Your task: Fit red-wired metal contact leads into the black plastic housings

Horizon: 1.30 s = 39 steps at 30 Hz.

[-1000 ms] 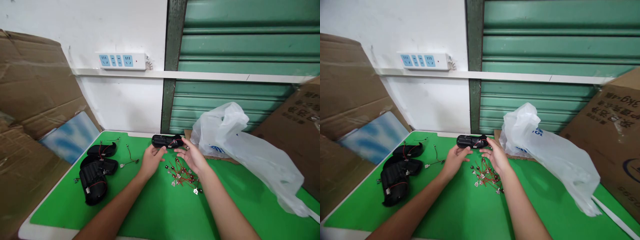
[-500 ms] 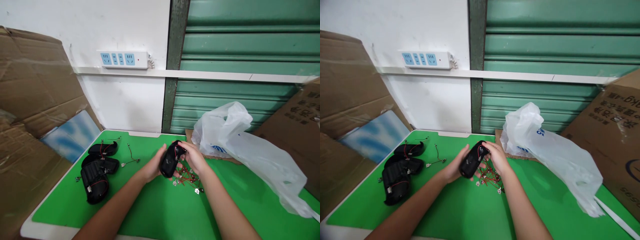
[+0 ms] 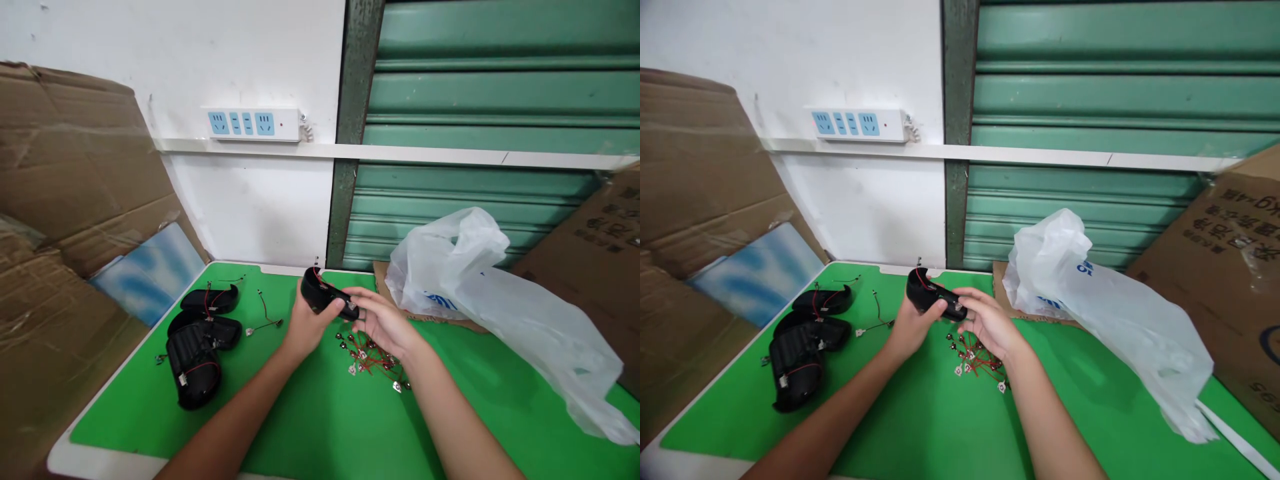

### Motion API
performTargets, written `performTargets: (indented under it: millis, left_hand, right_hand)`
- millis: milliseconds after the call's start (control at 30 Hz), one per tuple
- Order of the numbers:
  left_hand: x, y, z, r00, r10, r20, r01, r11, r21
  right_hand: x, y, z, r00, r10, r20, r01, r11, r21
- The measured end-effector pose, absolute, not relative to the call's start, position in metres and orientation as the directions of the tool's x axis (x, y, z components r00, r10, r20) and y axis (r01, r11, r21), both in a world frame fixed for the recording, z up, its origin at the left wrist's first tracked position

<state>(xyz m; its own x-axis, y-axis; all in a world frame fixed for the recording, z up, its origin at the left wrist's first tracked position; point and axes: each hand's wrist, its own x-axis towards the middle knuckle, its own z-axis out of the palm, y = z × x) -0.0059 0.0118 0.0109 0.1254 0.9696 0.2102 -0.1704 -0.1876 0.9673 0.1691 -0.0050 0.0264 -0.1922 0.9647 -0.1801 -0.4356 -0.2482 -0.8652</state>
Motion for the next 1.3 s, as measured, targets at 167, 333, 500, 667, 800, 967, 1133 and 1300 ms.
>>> performTargets:
  millis: [167,333,500,667,800,967,1133,1300]
  left_hand:
    - [-0.008,0.008,0.017,0.431,0.895,0.114,-0.286,0.016,0.958]
    - [-0.013,0.007,0.022,0.746,0.648,-0.156,-0.285,0.522,0.804]
    - [-0.008,0.003,0.019,0.740,0.642,-0.198,-0.212,0.502,0.838]
    - [0.000,0.003,0.018,0.532,0.840,-0.105,-0.327,0.318,0.890]
    - [0.003,0.005,0.017,0.475,0.872,-0.117,-0.318,0.294,0.901]
    - [0.003,0.005,0.013,0.459,0.880,-0.122,-0.357,0.308,0.882]
    - [0.002,0.007,0.009,0.426,0.900,-0.097,-0.379,0.274,0.884]
    - [0.003,0.007,0.009,0.435,0.895,-0.099,-0.368,0.278,0.887]
  right_hand:
    - [0.179,0.002,0.026,0.030,0.986,-0.166,-0.465,-0.133,-0.875]
    - [0.178,-0.002,0.027,0.026,0.998,-0.050,-0.275,-0.041,-0.961]
    - [0.171,-0.003,0.024,-0.016,1.000,0.023,-0.049,0.022,-0.999]
    - [0.172,0.003,0.020,0.222,0.968,0.119,0.039,0.113,-0.993]
    - [0.169,0.002,0.020,0.135,0.989,0.057,0.014,0.056,-0.998]
    - [0.163,0.001,0.020,0.105,0.993,0.062,0.018,0.060,-0.998]
    - [0.161,0.002,0.015,0.129,0.990,0.057,-0.063,0.065,-0.996]
    - [0.158,0.001,0.016,0.073,0.987,0.144,-0.141,0.153,-0.978]
